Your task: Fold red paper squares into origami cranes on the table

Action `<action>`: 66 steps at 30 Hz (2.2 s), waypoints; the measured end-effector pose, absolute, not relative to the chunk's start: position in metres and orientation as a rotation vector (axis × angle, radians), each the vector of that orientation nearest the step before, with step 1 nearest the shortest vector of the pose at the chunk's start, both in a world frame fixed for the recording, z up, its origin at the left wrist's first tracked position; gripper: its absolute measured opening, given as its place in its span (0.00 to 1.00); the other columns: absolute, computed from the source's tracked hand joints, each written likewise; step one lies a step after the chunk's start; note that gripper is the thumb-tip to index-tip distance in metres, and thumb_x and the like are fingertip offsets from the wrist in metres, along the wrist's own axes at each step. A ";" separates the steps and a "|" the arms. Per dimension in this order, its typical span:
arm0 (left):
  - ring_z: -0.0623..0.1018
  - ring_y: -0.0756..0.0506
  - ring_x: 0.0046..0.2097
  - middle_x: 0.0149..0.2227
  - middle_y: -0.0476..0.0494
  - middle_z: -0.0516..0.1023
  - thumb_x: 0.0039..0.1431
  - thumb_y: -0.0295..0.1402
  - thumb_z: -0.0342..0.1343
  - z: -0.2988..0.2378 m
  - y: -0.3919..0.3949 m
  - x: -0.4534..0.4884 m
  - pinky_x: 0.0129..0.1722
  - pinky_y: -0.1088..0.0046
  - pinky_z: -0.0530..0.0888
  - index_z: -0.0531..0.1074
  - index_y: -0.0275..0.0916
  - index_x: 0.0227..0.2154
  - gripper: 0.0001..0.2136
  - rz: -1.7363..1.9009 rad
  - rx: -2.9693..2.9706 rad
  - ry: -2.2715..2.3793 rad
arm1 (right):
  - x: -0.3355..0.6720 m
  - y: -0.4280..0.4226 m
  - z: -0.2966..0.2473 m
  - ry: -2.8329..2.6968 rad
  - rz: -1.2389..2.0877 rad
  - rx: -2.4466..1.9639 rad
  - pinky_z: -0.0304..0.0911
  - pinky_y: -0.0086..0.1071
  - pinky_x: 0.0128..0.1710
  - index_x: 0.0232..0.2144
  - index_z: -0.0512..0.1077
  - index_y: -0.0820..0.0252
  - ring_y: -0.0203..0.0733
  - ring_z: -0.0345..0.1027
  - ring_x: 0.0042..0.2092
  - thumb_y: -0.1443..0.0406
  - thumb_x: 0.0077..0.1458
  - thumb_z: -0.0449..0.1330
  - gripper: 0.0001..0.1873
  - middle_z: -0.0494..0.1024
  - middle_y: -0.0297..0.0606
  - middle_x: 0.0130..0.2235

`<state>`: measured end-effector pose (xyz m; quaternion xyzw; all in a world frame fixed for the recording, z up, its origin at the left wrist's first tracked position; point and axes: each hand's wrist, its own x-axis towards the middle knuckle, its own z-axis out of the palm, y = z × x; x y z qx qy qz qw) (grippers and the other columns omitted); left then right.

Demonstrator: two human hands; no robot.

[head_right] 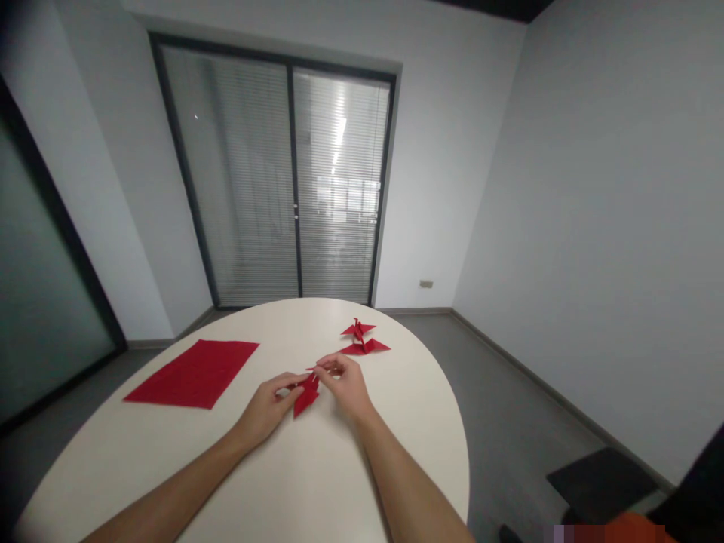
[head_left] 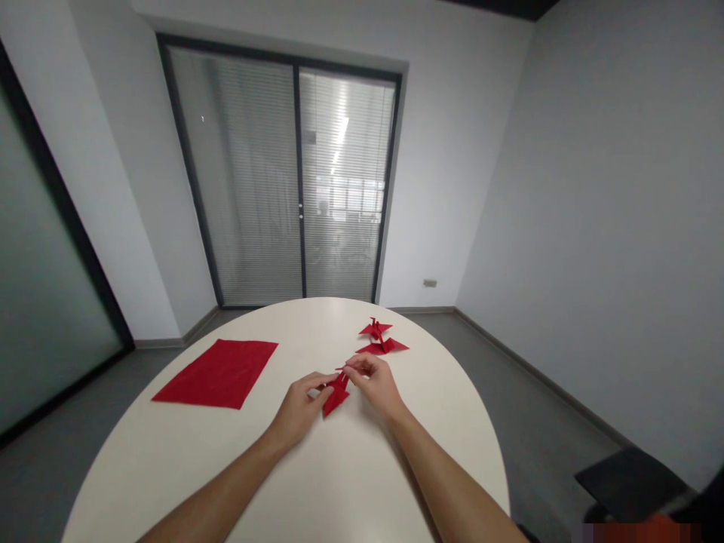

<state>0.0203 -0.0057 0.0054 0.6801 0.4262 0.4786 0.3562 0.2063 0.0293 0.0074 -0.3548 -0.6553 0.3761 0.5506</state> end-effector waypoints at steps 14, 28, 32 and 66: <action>0.79 0.42 0.39 0.39 0.40 0.83 0.52 0.40 0.59 0.006 -0.001 0.018 0.33 0.71 0.75 0.80 0.38 0.38 0.14 1.378 1.613 1.267 | 0.207 0.030 0.003 -1.555 1.070 -0.856 0.66 0.37 0.42 0.44 0.74 0.58 0.44 0.72 0.42 0.55 0.51 0.67 0.21 0.79 0.41 0.40; 0.81 0.41 0.39 0.39 0.38 0.83 0.51 0.46 0.60 0.005 0.001 0.018 0.30 0.71 0.75 0.78 0.37 0.40 0.19 1.373 1.460 1.219 | 0.206 0.026 -0.001 -1.625 1.128 -0.875 0.60 0.31 0.34 0.28 0.74 0.61 0.37 0.67 0.30 0.55 0.50 0.67 0.14 0.77 0.34 0.28; 0.80 0.42 0.37 0.36 0.39 0.83 0.51 0.45 0.60 0.004 -0.001 0.018 0.30 0.72 0.74 0.78 0.35 0.44 0.21 1.350 1.460 1.198 | 0.209 0.027 0.002 -1.612 1.123 -0.893 0.57 0.30 0.31 0.24 0.73 0.61 0.36 0.64 0.28 0.55 0.49 0.67 0.14 0.74 0.32 0.24; 0.79 0.47 0.32 0.45 0.38 0.79 0.45 0.43 0.65 -0.010 0.011 0.023 0.31 0.72 0.72 0.74 0.36 0.40 0.21 1.299 1.288 1.120 | 0.222 0.035 0.006 -1.681 1.224 -1.083 0.60 0.28 0.28 0.36 0.71 0.61 0.36 0.68 0.26 0.67 0.39 0.69 0.19 0.75 0.29 0.25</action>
